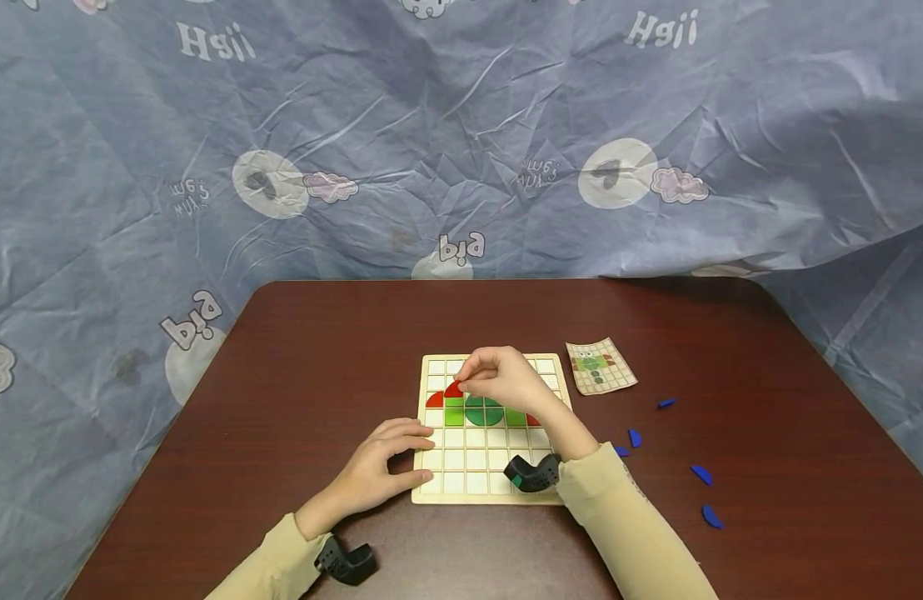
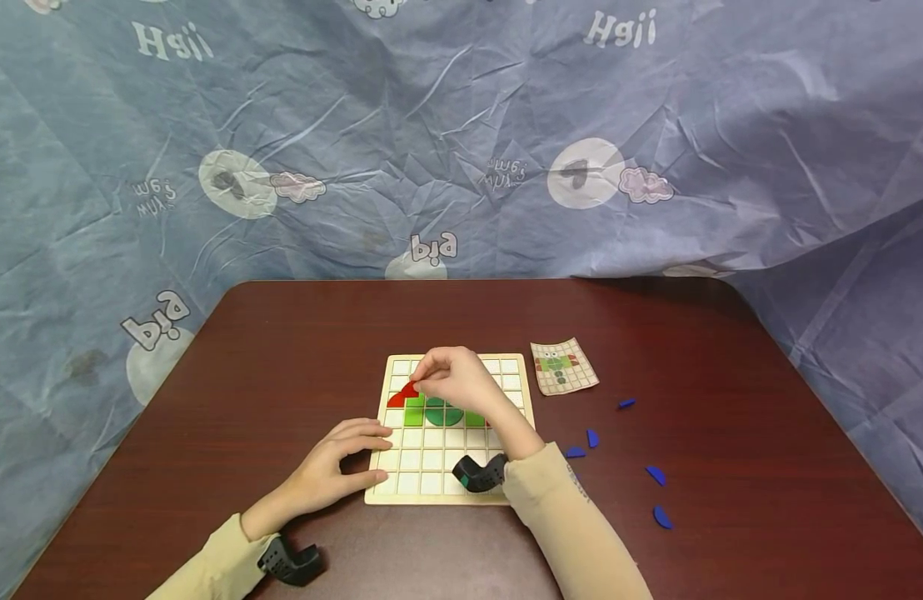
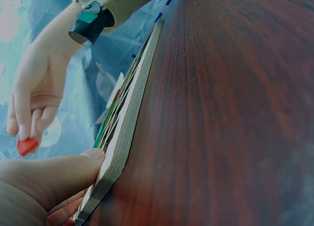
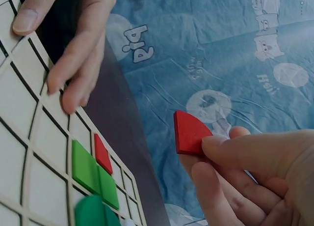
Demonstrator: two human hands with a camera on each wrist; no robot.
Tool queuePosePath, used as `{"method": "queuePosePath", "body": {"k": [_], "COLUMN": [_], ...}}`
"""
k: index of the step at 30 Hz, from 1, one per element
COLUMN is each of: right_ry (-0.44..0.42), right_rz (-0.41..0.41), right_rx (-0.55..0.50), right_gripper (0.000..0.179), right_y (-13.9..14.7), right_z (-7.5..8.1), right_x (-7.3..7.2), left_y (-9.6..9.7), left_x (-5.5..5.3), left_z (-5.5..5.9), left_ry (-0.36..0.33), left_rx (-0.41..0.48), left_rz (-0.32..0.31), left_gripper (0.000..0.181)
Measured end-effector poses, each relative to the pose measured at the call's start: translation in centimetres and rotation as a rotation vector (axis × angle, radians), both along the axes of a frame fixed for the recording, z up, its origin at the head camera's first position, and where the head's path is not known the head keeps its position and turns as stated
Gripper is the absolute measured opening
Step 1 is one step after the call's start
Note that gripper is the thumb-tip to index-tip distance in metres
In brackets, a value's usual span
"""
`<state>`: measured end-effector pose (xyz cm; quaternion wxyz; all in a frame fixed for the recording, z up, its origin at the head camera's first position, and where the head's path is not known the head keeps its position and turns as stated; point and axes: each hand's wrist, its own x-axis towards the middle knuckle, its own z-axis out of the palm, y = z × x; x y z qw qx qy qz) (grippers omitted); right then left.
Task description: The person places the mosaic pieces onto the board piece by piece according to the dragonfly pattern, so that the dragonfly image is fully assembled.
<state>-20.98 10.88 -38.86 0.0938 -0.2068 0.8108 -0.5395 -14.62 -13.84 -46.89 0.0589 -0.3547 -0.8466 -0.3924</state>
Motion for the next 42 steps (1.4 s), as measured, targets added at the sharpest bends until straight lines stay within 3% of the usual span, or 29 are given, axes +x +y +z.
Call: {"method": "queuePosePath", "body": {"k": [11, 27, 42], "right_ry": [0.000, 0.102, 0.104], "right_rz": [-0.024, -0.052, -0.084], "right_rx": [0.093, 0.272, 0.276], "right_gripper": [0.004, 0.006, 0.009], "right_y": [-2.4, -3.5, -3.8], "right_z": [-1.9, -3.7, -4.4], "right_x": [0.0, 0.2, 0.2], "left_y": [0.1, 0.1, 0.0], "left_x": [-0.2, -0.3, -0.2], "left_z": [0.1, -0.1, -0.2], "left_ry": [0.014, 0.053, 0.057], "left_rx": [-0.002, 0.002, 0.013], "left_rz": [-0.005, -0.009, -0.015], "left_gripper": [0.034, 0.034, 0.034]}}
